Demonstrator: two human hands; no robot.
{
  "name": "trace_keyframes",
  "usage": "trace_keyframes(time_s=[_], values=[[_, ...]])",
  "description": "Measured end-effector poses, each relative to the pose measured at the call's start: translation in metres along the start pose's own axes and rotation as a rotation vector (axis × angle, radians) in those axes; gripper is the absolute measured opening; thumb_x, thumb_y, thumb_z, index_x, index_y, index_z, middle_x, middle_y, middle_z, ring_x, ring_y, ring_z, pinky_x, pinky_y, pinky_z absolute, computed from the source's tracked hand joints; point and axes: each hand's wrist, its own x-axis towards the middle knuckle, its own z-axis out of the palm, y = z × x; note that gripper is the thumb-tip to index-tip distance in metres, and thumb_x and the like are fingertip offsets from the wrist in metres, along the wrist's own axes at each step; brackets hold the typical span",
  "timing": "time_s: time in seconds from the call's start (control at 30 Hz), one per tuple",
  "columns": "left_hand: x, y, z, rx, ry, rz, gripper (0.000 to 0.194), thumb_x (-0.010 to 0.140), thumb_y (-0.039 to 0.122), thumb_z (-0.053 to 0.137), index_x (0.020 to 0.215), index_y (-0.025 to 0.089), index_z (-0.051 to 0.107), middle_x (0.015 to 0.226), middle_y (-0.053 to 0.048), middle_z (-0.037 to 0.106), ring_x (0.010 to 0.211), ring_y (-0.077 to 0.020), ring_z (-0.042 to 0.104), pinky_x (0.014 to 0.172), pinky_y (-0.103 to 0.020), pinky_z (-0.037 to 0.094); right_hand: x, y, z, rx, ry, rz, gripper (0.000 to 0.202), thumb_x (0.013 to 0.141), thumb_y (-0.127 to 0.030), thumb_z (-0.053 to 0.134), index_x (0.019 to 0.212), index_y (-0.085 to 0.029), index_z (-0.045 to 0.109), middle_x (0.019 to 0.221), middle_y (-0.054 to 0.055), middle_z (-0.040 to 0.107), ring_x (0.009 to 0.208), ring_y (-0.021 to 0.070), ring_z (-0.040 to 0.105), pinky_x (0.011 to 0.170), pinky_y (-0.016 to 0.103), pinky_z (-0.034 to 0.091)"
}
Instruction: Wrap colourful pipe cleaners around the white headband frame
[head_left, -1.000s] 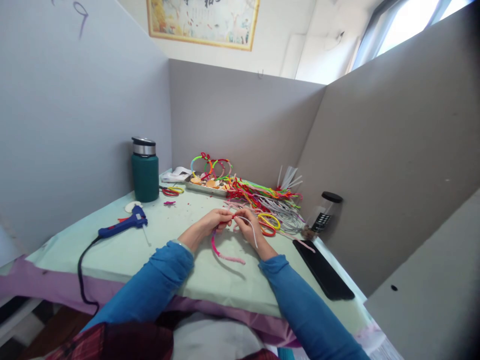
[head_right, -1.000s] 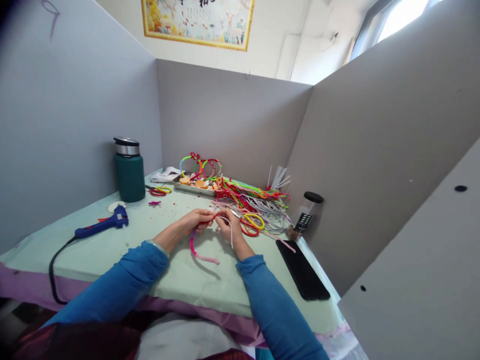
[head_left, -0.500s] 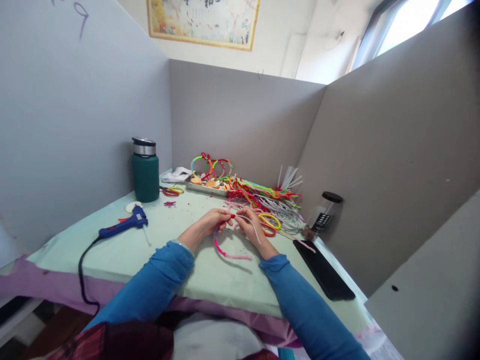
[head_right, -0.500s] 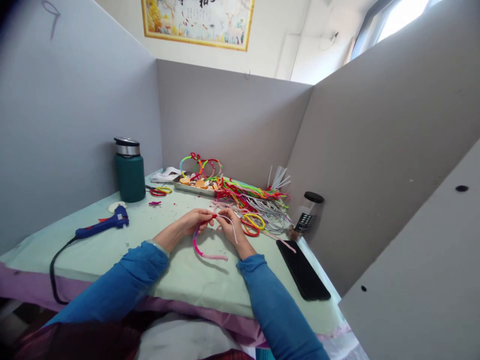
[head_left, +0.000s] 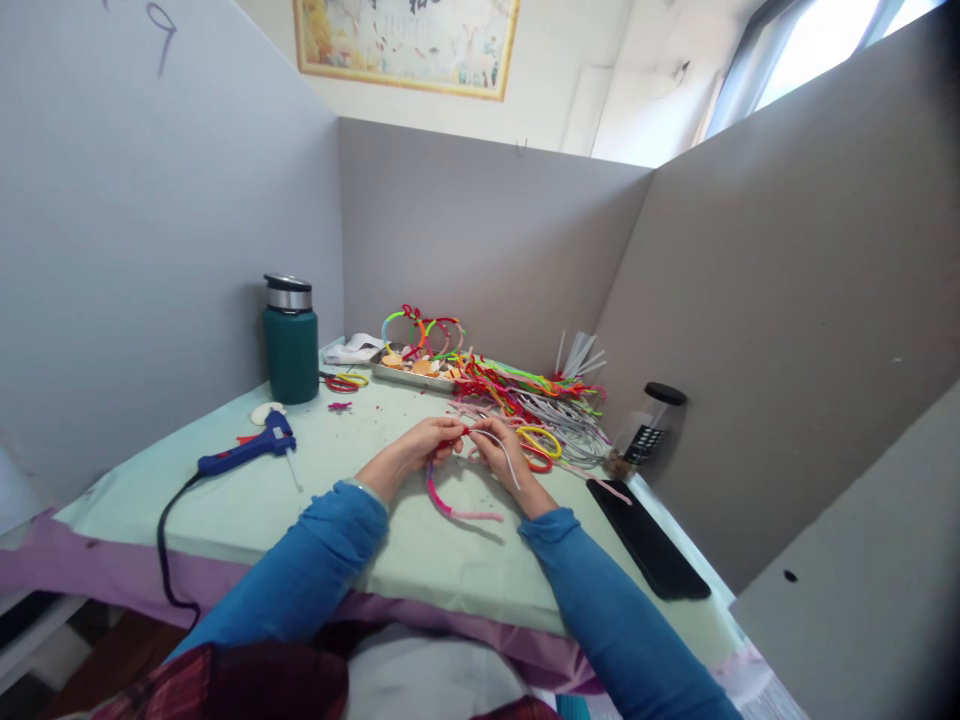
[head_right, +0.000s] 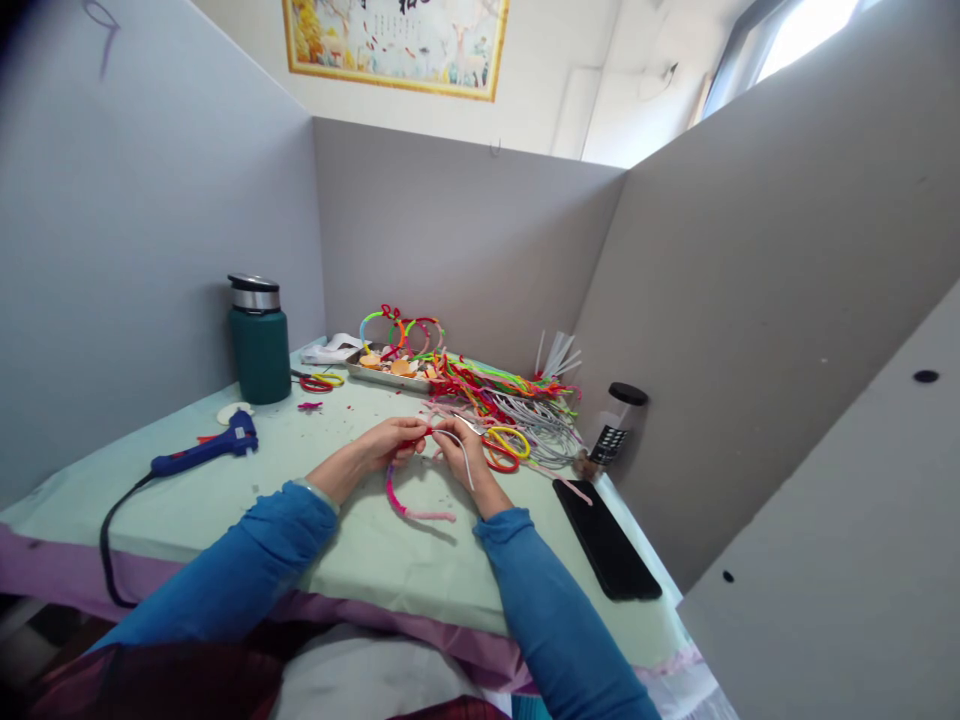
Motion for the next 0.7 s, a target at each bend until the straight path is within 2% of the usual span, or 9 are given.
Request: trace_keyframes(time_s=[0.2, 0.47, 0.7], values=[[0.001, 0.0, -0.001, -0.016, 0.012, -0.015, 0.02, 0.079, 0.029, 0.063, 0.079, 0.016, 0.049, 0.057, 0.005, 0.049, 0.033, -0.0004, 0.025, 0.033, -0.016, 0.014, 0.0, 0.004, -0.002, -0.007, -0.041, -0.027, 0.02, 0.078, -0.036, 0.063, 0.089, -0.019, 0.061, 0.061, -0.003, 0.052, 0.048, 0.0101, 0.046, 0.047, 0.023, 0.039], [-0.001, 0.003, 0.001, -0.042, 0.008, -0.067, 0.017, 0.083, 0.028, 0.058, 0.078, 0.017, 0.046, 0.056, 0.006, 0.044, 0.034, -0.0004, 0.021, 0.034, -0.015, 0.01, 0.0, 0.005, -0.003, -0.037, -0.032, -0.029, 0.018, 0.079, -0.033, 0.061, 0.091, -0.02, 0.063, 0.062, -0.003, 0.052, 0.049, 0.0104, 0.047, 0.047, 0.023, 0.04], [0.0, 0.001, -0.002, -0.06, -0.02, -0.052, 0.019, 0.082, 0.028, 0.059, 0.076, 0.017, 0.044, 0.055, 0.007, 0.043, 0.034, -0.0005, 0.021, 0.033, -0.015, 0.01, 0.003, 0.015, -0.005, -0.005, -0.019, -0.021, 0.027, 0.077, -0.043, 0.065, 0.089, -0.019, 0.063, 0.06, -0.004, 0.051, 0.049, 0.0105, 0.048, 0.049, 0.024, 0.044]])
